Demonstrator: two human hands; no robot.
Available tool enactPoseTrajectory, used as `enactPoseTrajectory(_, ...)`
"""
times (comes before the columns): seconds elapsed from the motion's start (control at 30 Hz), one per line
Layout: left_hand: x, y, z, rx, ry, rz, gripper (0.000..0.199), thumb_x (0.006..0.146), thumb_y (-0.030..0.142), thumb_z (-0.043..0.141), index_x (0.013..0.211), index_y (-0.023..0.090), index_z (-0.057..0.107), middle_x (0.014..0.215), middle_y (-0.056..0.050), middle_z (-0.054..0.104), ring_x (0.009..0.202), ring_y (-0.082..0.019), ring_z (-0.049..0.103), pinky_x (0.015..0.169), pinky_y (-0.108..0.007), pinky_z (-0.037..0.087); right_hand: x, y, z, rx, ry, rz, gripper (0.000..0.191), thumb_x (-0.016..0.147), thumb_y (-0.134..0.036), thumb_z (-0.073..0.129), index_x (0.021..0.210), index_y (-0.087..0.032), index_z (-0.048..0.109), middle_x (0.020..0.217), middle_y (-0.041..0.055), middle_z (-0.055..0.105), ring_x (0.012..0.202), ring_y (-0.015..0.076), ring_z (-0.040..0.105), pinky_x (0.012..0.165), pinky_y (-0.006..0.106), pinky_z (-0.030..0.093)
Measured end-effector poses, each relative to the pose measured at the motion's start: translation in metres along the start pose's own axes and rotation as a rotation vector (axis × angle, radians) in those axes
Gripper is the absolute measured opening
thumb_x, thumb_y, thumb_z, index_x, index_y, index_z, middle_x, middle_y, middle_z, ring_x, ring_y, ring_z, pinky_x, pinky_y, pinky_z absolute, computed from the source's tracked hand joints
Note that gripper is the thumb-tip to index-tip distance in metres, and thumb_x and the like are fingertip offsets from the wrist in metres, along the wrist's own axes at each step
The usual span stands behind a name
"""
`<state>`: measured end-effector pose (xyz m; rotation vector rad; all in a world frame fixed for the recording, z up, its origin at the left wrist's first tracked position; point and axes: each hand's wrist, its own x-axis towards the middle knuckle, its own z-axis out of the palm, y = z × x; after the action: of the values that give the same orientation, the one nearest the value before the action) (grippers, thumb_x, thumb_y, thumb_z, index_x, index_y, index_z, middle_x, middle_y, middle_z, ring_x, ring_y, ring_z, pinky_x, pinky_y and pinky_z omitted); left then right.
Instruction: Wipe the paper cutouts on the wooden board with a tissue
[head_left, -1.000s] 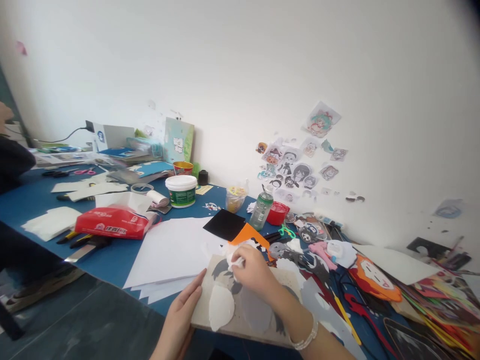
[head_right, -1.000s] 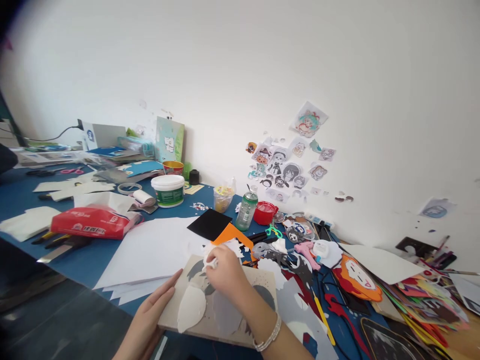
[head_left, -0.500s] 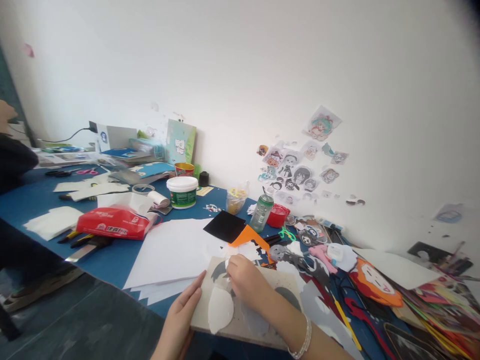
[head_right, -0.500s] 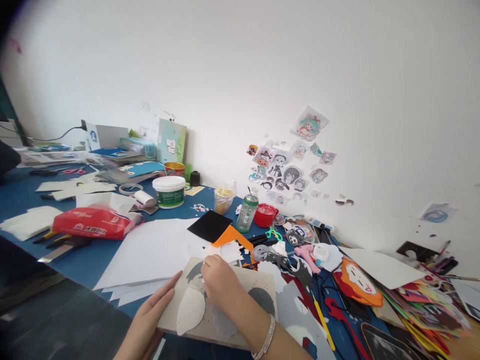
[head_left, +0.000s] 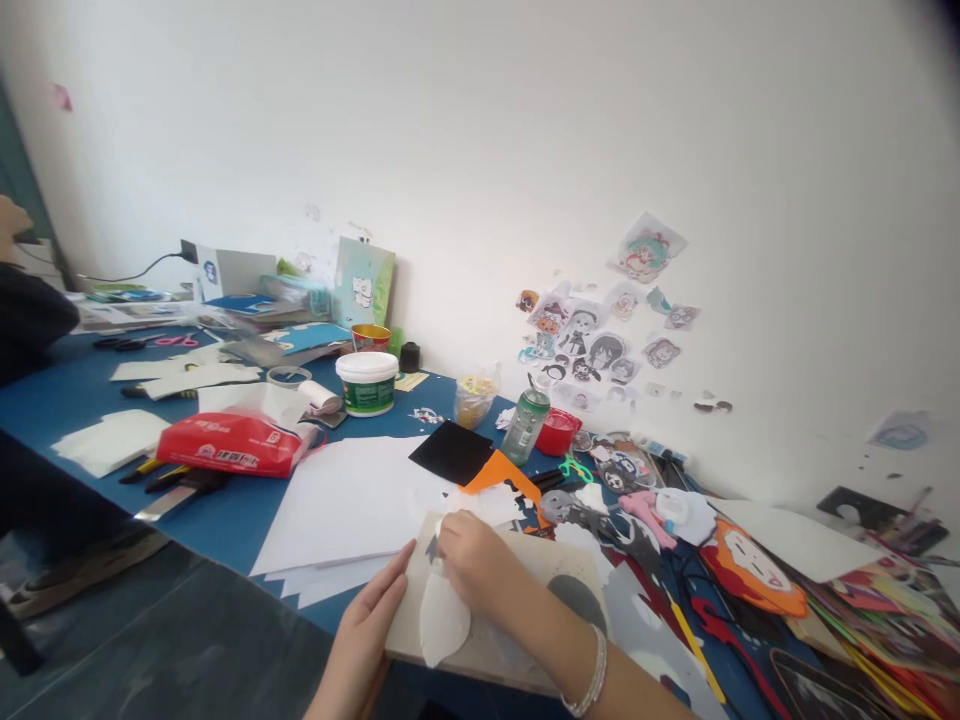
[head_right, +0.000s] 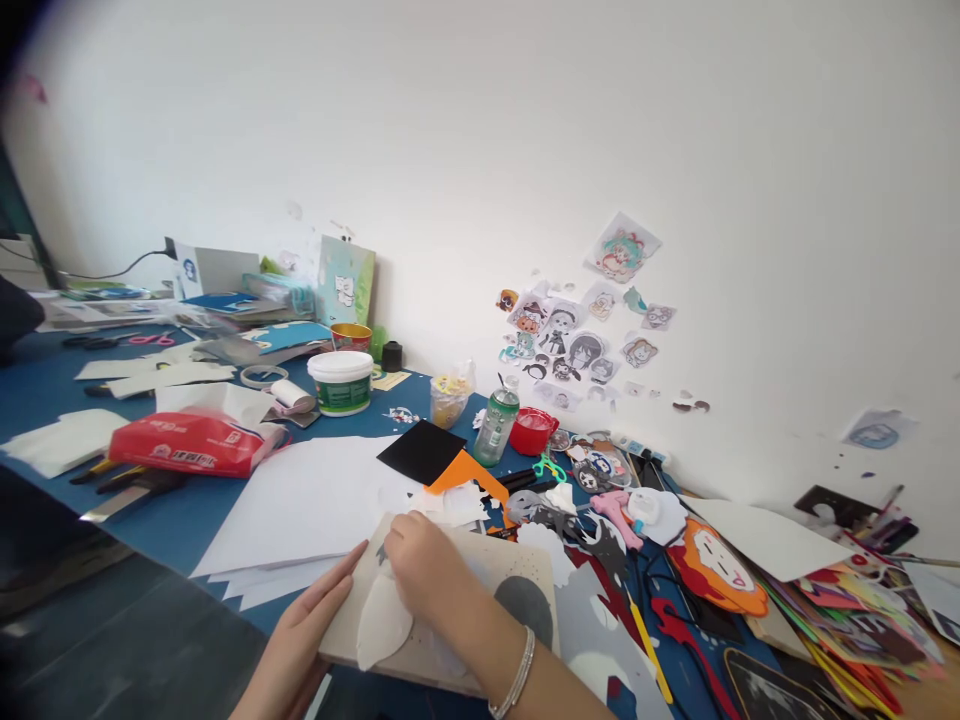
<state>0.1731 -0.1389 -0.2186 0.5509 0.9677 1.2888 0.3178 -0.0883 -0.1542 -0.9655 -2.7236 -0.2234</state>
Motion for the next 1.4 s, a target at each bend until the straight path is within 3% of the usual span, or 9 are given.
enactPoseTrajectory(0.1, -0.003, 0.003, 0.002, -0.006, -0.01, 0.014, 0.053, 0.067, 0.039, 0.064, 0.115, 0.019, 0.055, 0.127, -0.007, 0.049, 0.108, -0.027, 0.05, 0.081, -0.028, 0.047, 0.005, -0.003, -0.004, 0.1, 0.023, -0.062, 0.016, 0.073, -0.004, 0.04, 0.07, -0.017, 0.049, 0.074, 0.0043, 0.05, 0.073, 0.0169, 0.043, 0.068, 0.027, 0.039)
enactPoseTrajectory(0.27, -0.007, 0.008, 0.008, -0.037, 0.003, -0.005, 0.059, 0.068, 0.039, 0.064, 0.121, 0.021, 0.048, 0.124, -0.009, 0.052, 0.105, -0.026, 0.054, 0.079, -0.028, 0.047, 0.011, 0.005, -0.004, 0.201, 0.029, 0.051, 0.014, 0.071, -0.004, 0.045, 0.076, -0.015, 0.053, 0.081, 0.0056, 0.052, 0.08, 0.017, 0.047, 0.073, 0.026, 0.04)
enactPoseTrajectory(0.53, -0.003, -0.004, 0.005, -0.116, 0.085, 0.01, 0.048, 0.077, 0.04, 0.053, 0.119, 0.018, 0.05, 0.118, -0.007, 0.057, 0.102, -0.024, 0.056, 0.074, -0.027, 0.049, 0.014, -0.026, -0.007, 0.36, 0.025, -0.127, 0.013, 0.071, -0.006, 0.047, 0.072, -0.016, 0.056, 0.077, 0.0037, 0.056, 0.079, 0.0155, 0.05, 0.076, 0.024, 0.042)
enactPoseTrajectory(0.7, -0.008, 0.002, 0.009, -0.154, 0.026, -0.027, 0.046, 0.083, 0.041, 0.042, 0.124, 0.022, 0.043, 0.109, -0.007, 0.063, 0.098, -0.024, 0.058, 0.072, -0.029, 0.05, 0.024, 0.0, -0.021, 0.461, 0.176, 0.052, 0.017, 0.071, -0.004, 0.048, 0.075, -0.016, 0.059, 0.08, 0.0039, 0.057, 0.081, 0.0145, 0.053, 0.076, 0.024, 0.042)
enactPoseTrajectory(1.0, -0.007, 0.002, 0.01, -0.101, 0.143, -0.045, 0.04, 0.084, 0.031, 0.044, 0.12, 0.015, 0.046, 0.116, -0.009, 0.058, 0.101, -0.023, 0.056, 0.07, -0.025, 0.05, 0.011, -0.01, 0.003, 0.527, 0.069, -0.068, 0.015, 0.072, -0.007, 0.053, 0.076, -0.016, 0.064, 0.082, 0.0034, 0.06, 0.081, 0.0129, 0.054, 0.076, 0.021, 0.042)
enactPoseTrajectory(1.2, -0.011, 0.008, 0.013, -0.101, 0.042, -0.039, 0.043, 0.083, 0.039, 0.042, 0.123, 0.023, 0.045, 0.112, -0.007, 0.061, 0.096, -0.023, 0.059, 0.069, -0.028, 0.051, 0.004, 0.011, -0.031, 0.469, 0.307, 0.156, 0.02, 0.072, -0.003, 0.046, 0.076, -0.016, 0.061, 0.083, 0.0049, 0.058, 0.08, 0.0144, 0.053, 0.074, 0.025, 0.042)
enactPoseTrajectory(1.23, -0.011, 0.008, 0.013, -0.099, 0.04, -0.04, 0.043, 0.083, 0.039, 0.042, 0.123, 0.023, 0.045, 0.112, -0.007, 0.061, 0.095, -0.023, 0.06, 0.069, -0.028, 0.051, -0.001, 0.008, -0.038, 0.451, 0.305, 0.15, 0.02, 0.073, -0.003, 0.045, 0.077, -0.016, 0.06, 0.084, 0.0052, 0.058, 0.081, 0.0145, 0.053, 0.073, 0.025, 0.042)
enactPoseTrajectory(1.33, -0.011, 0.008, 0.012, -0.1, 0.065, -0.041, 0.04, 0.083, 0.035, 0.044, 0.12, 0.022, 0.048, 0.112, -0.006, 0.061, 0.088, -0.021, 0.062, 0.072, -0.026, 0.05, -0.019, -0.012, -0.053, 0.366, 0.103, -0.13, 0.019, 0.075, -0.005, 0.042, 0.078, -0.015, 0.058, 0.083, 0.006, 0.058, 0.082, 0.0152, 0.05, 0.075, 0.025, 0.041)
enactPoseTrajectory(1.4, -0.011, 0.007, 0.012, -0.097, 0.081, -0.034, 0.038, 0.082, 0.032, 0.046, 0.119, 0.022, 0.05, 0.112, -0.005, 0.061, 0.084, -0.018, 0.063, 0.074, -0.024, 0.049, -0.031, -0.028, -0.056, 0.24, -0.014, -0.167, 0.016, 0.074, -0.006, 0.042, 0.073, -0.014, 0.056, 0.08, 0.0067, 0.057, 0.076, 0.0158, 0.048, 0.069, 0.025, 0.041)
